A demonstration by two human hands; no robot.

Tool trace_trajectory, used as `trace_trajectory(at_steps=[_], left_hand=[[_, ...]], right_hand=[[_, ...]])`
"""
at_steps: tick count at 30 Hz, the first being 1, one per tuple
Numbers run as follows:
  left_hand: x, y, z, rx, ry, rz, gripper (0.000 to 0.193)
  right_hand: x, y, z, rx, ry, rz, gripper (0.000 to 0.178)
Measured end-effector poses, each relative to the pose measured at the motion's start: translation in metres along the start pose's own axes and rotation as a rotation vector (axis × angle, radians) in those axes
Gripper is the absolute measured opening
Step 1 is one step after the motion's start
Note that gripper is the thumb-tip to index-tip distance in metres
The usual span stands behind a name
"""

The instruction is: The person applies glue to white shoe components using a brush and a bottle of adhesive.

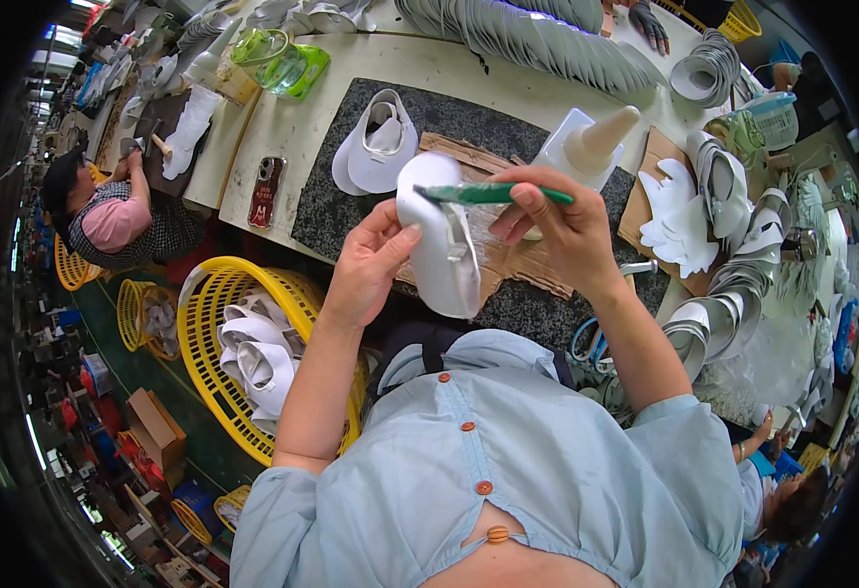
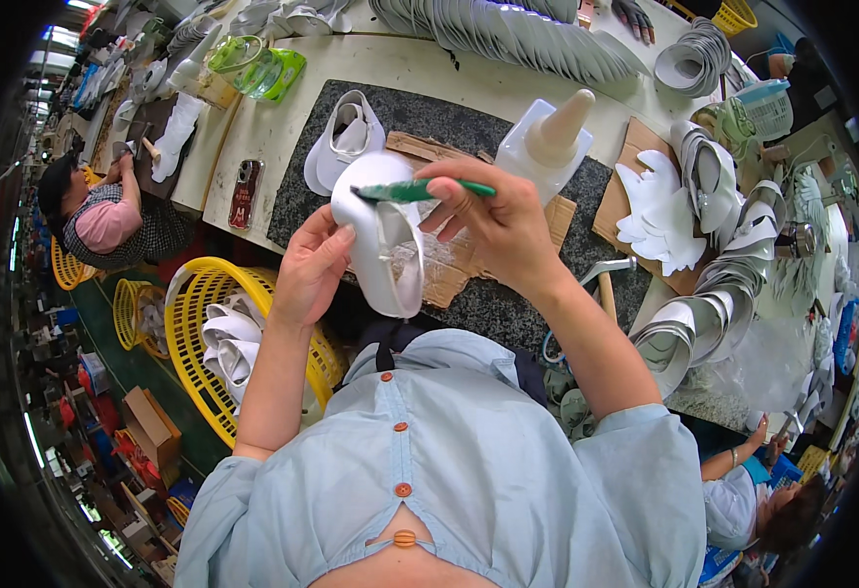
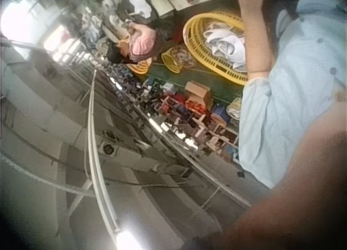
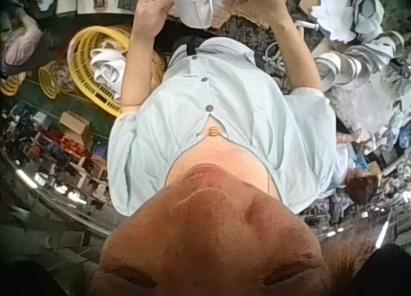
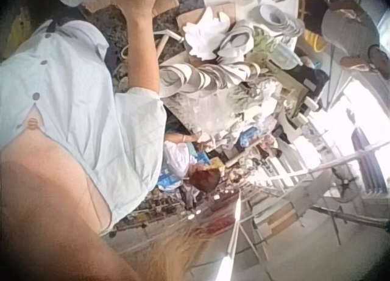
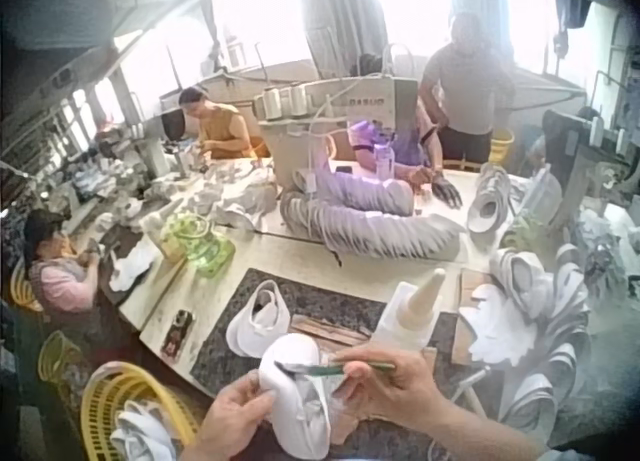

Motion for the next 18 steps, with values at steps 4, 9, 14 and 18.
trace_trajectory(at_steps=[4, 9, 14, 18], left_hand=[[-0.004, 0.002, -0.003, 0.029, -0.057, -0.058, 0.030], [-0.003, 0.004, -0.004, 0.025, -0.075, -0.010, 0.038], [-0.002, 0.001, -0.001, -0.047, -0.071, 0.000, 0.042], [0.000, 0.004, -0.001, -0.007, -0.107, 0.008, 0.051]], right_hand=[[0.002, -0.004, -0.009, -0.025, 0.021, -0.102, 0.028], [0.005, -0.003, -0.011, -0.027, -0.264, 0.252, 0.021], [0.020, -0.004, 0.015, 0.040, -0.315, 0.423, 0.015], [0.015, -0.008, 0.021, -0.176, -0.240, 0.226, 0.010]])
Point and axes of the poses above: each hand's wrist, its own z-axis away from the middle knuckle, its own y-axis out of the palm, x = y × z, the point moved 3 cm from there along -z, towards the middle knuckle, and after that the axes turned 6 degrees about y, right-handed, at the moved point
